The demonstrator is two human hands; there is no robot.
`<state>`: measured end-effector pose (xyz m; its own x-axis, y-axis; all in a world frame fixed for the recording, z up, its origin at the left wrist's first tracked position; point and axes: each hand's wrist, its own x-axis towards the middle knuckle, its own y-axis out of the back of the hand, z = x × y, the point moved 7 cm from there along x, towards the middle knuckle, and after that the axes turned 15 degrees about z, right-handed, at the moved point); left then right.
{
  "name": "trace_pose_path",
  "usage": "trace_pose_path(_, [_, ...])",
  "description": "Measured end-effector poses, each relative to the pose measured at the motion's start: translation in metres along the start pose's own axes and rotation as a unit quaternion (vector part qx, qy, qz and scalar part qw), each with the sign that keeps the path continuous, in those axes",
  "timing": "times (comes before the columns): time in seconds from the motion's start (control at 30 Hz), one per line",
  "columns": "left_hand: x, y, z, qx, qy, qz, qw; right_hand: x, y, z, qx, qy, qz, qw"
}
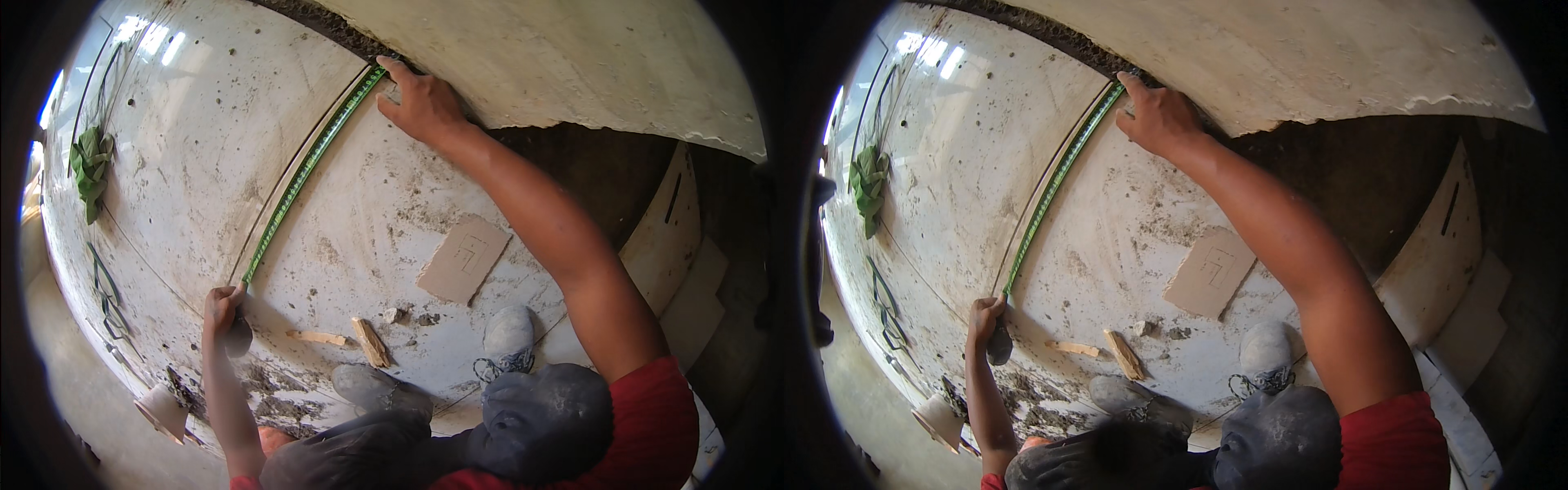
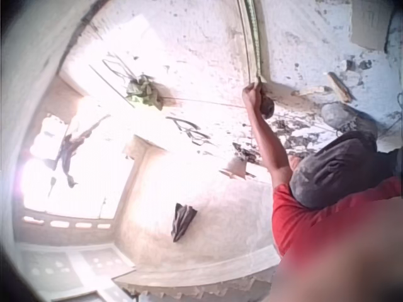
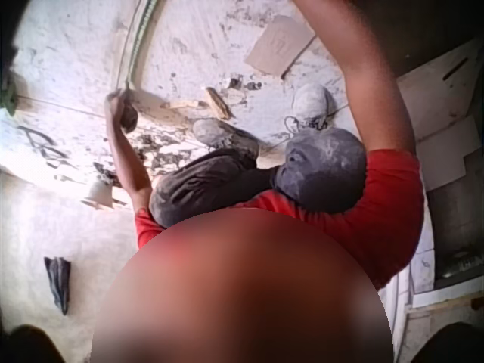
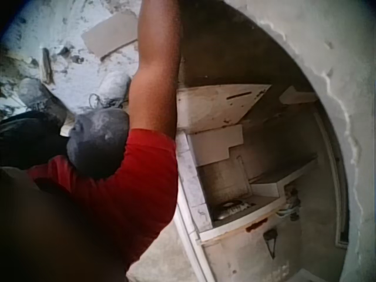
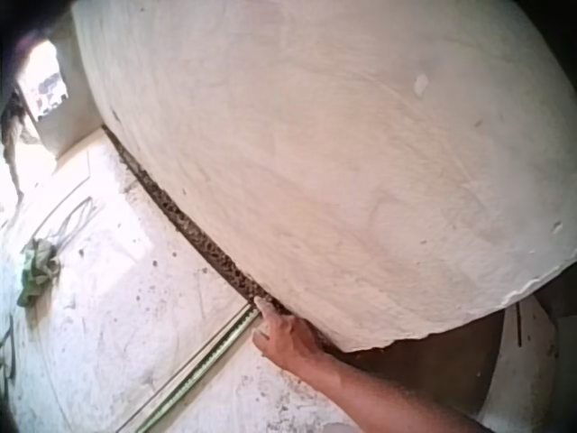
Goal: The person uses a tape measure to measure a section of the floor and marks measurements on a small piece of cardboard. They repeatedly reposition the tape measure and record values with a pen.
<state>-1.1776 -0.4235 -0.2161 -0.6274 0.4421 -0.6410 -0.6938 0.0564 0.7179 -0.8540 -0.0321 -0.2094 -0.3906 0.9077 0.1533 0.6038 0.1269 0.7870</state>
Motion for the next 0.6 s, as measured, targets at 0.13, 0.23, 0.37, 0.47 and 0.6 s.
trace_pose_path(0.13, [-0.003,0.000,0.005,-0.024,0.003,-0.003,1.000,0.001,-0.001,0.000,0.012,-0.001,-0.004,1.000])
trace_pose_path(0.23, [-0.004,-0.001,0.007,-0.030,0.002,-0.003,1.000,0.000,-0.001,-0.001,0.013,0.003,0.006,1.000])
trace_pose_path(0.37, [-0.006,0.002,0.005,-0.008,-0.030,0.003,1.000,0.000,-0.002,-0.002,0.011,0.002,0.008,1.000])
trace_pose_path(0.47, [-0.006,0.000,0.000,-0.023,-0.052,0.006,0.998,0.001,-0.001,-0.003,0.010,0.001,0.013,1.000])
trace_pose_path(0.6, [-0.009,-0.004,0.000,-0.014,-0.087,0.008,0.996,0.001,-0.001,-0.003,0.022,-0.004,0.010,1.000])
